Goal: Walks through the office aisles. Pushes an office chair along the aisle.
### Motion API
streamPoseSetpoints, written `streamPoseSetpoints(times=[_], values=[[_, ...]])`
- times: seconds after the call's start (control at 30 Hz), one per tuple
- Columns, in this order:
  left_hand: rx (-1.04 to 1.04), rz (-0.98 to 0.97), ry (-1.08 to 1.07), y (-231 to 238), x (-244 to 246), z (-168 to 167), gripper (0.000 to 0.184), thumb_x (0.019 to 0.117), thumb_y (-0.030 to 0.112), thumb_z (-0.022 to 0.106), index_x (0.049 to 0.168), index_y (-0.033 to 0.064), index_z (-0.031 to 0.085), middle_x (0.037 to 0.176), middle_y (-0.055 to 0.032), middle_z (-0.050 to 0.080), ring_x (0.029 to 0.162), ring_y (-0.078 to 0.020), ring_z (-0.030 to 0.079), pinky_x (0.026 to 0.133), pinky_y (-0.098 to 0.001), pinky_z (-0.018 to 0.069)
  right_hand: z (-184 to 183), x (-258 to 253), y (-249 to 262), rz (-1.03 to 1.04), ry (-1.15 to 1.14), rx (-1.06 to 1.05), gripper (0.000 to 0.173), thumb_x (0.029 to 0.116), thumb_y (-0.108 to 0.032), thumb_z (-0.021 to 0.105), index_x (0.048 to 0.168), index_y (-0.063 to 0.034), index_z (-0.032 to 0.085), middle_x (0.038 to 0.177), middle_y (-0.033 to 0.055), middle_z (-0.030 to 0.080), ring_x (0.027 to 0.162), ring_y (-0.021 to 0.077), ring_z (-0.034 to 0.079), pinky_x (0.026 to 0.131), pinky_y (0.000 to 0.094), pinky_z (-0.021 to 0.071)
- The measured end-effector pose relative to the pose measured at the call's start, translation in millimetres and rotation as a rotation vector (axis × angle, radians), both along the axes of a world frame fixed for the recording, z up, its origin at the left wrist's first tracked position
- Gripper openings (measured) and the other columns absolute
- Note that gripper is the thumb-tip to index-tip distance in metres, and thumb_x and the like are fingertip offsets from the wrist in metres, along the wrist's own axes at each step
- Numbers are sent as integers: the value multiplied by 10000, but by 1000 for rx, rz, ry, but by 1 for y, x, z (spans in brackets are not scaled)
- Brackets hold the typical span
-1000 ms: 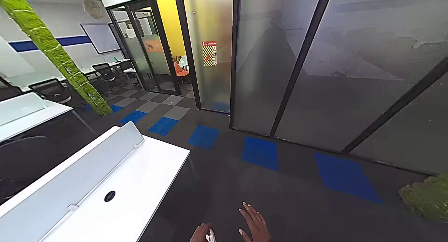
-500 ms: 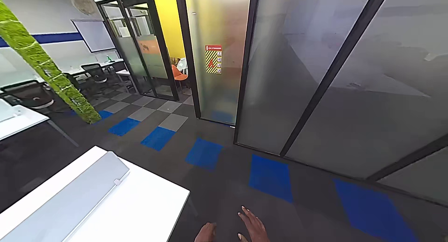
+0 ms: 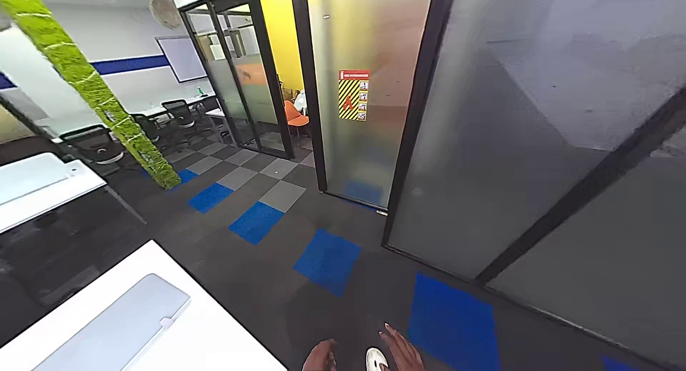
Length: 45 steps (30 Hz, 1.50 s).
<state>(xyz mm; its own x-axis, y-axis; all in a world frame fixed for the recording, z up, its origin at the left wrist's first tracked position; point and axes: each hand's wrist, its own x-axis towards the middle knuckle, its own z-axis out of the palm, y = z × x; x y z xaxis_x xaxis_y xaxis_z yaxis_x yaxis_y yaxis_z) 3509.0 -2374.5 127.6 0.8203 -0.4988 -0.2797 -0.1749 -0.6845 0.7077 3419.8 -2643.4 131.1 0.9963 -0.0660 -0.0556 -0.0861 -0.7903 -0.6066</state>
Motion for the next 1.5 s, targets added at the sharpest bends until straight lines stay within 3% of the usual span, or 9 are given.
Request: streamPoseSetpoints(times=[0.17, 0.3, 0.6, 0.77, 1.0, 1.1, 1.33, 1.5], values=[[-7, 117, -17, -39, 69, 10, 498, 947, 106, 646, 1427, -7, 571, 1117, -202, 738, 1049, -331, 721, 1013, -496, 557, 9, 111, -48, 153, -6, -12, 592, 940, -353, 707, 1460, -97, 588, 1609, 162, 455, 1482, 381, 436, 1178, 655, 345], [11, 261, 80, -43, 112, 12, 542, 936, 136, 679, 1455, 33, 557, 1095, -174, 754, 1023, -313, 732, 999, -512, 565, 10, 194, -57, 327, -1, -46, 611, 920, -361, 719, 1473, -139, 582, 1625, 111, 446, 1504, 338, 412, 1190, 641, 333], [-6, 438, 123, -11, 237, -14, 474, 950, 154, 657, 1397, 8, 598, 1083, -174, 767, 1013, -314, 749, 993, -541, 569, 15, 375, -5, 552, 15, -54, 560, 944, -372, 692, 1449, -147, 605, 1626, 102, 447, 1510, 328, 404, 1197, 627, 329], [-51, 470, 127, 34, 337, -30, 494, 928, 146, 678, 1401, 24, 602, 1057, -163, 771, 977, -303, 754, 964, -530, 583, 5, 481, 47, 629, 85, -105, 537, 962, -380, 664, 1445, -152, 603, 1639, 100, 425, 1521, 324, 384, 1207, 617, 315], [0, 493, 168, 122, 468, 18, 500, 927, 145, 669, 1408, 23, 600, 1094, -186, 751, 1019, -323, 731, 995, -527, 562, 21, 634, 142, 670, 5, -103, 534, 932, -348, 697, 1420, -139, 633, 1599, 123, 478, 1477, 348, 447, 1177, 637, 352], [14, 531, 167, 159, 507, 24, 531, 909, 166, 699, 1415, 37, 598, 1088, -173, 748, 1008, -306, 726, 994, -514, 561, 28, 681, 182, 688, -2, -93, 541, 926, -356, 690, 1424, -155, 629, 1602, 102, 477, 1482, 330, 441, 1193, 604, 349], [-10, 746, 182, 240, 572, 21, 532, 898, 159, 697, 1409, 51, 598, 1061, -162, 741, 975, -289, 720, 969, -496, 567, 18, 777, 274, 881, 29, -8, 550, 916, -317, 724, 1417, -113, 628, 1577, 132, 502, 1444, 354, 487, 1161, 622, 387], [14, 911, 174, 303, 626, 7, 528, 894, 170, 693, 1406, 70, 609, 1067, -154, 742, 970, -285, 720, 962, -505, 568, -20, 878, 332, 858, 126, 178, 569, 875, -287, 773, 1388, -80, 637, 1532, 153, 540, 1401, 348, 530, 1136, 616, 432]])
